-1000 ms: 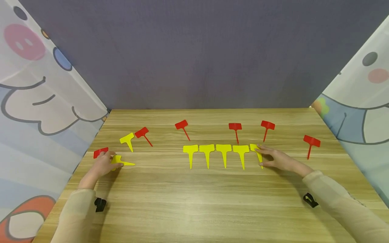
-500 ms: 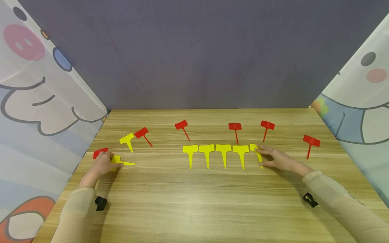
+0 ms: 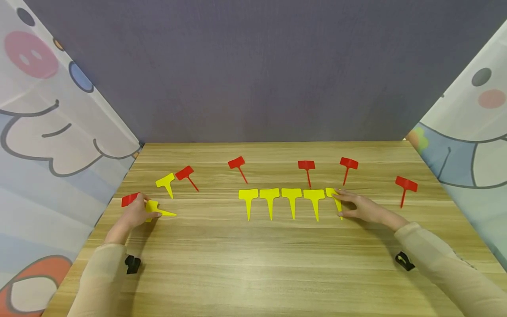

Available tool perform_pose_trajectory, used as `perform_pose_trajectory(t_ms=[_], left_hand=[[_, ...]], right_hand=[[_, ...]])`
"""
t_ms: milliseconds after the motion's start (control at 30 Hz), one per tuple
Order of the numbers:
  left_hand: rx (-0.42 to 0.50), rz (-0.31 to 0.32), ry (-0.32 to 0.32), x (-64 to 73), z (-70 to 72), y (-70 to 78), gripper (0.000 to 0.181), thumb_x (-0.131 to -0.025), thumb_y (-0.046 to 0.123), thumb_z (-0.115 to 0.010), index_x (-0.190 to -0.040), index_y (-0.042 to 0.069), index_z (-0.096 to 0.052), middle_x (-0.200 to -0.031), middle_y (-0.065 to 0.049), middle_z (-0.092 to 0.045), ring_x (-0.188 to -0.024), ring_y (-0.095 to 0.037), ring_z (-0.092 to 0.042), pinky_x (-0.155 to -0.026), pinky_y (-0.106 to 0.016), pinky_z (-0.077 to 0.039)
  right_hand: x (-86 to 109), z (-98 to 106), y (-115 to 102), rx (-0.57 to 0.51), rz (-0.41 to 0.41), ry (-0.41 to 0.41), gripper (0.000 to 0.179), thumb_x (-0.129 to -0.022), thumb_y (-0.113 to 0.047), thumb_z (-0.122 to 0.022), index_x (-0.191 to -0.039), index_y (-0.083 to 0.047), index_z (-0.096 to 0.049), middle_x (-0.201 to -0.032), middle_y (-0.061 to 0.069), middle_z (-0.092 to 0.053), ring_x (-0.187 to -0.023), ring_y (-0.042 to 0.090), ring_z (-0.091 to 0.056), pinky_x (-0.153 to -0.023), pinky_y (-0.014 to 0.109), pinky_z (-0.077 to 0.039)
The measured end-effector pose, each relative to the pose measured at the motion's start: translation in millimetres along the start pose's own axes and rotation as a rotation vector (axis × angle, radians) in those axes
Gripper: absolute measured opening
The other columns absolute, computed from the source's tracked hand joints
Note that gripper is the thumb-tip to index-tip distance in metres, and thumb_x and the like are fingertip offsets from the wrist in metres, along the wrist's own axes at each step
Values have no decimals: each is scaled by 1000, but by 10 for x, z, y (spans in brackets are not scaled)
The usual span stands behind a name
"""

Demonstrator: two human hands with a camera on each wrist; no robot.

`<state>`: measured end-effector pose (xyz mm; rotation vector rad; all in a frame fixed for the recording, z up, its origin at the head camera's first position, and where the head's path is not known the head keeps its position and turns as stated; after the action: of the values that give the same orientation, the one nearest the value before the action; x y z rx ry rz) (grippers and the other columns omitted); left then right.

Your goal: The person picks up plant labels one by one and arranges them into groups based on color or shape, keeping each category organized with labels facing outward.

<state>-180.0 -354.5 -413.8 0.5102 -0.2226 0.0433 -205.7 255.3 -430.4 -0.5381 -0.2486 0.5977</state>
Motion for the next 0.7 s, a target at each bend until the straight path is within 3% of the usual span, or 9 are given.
perform_pose_trajectory(t_ms=[100,333,467,700], left_hand=[[6,-8,2,-6,-3,-5,62,-74,19,-71,-106,-15,-29,-105,-43,-40,-84,-41,-47,-73,-48,-43],[44,-64,9,24,9,6,58,-75,11,-69,-109,-15,-30,-97,-38,-46,-81,-39,-50,-67,-43,-46],[72,-88,16,53,19,18,57,-77,8,-67,-114,-16,-31,-96,-36,-48,-83,-39,-51,-65,-39,-47],[139,-121,48,74,12,29,50,-80,-3,-59,-120,-15,-32,-96,-32,-48,-84,-38,-52,-63,-32,-49]], right_hand=[[-1,0,7,-12,-16,-8,65,-78,-26,-66,-129,5,-41,-137,27,-28,-123,47,-24,-93,56,-30],[15,2,-3,8,36,45,62,-76,-24,-68,-127,4,-44,-134,27,-32,-120,46,-28,-90,55,-34],[10,4,3,-23,-1,9,64,-78,-26,-67,-128,4,-42,-137,26,-29,-123,47,-24,-92,57,-30],[10,11,-7,-13,5,4,64,-79,-28,-65,-127,6,-42,-136,27,-28,-122,47,-24,-93,57,-29]])
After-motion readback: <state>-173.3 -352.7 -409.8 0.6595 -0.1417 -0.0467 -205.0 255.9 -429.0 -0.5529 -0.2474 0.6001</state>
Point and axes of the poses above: each hand's wrist, its own x-axis away from the middle knuckle, its own z-axis out of the back of the hand, y = z × x, the point moved 3 cm from there along -x, towards the middle knuckle
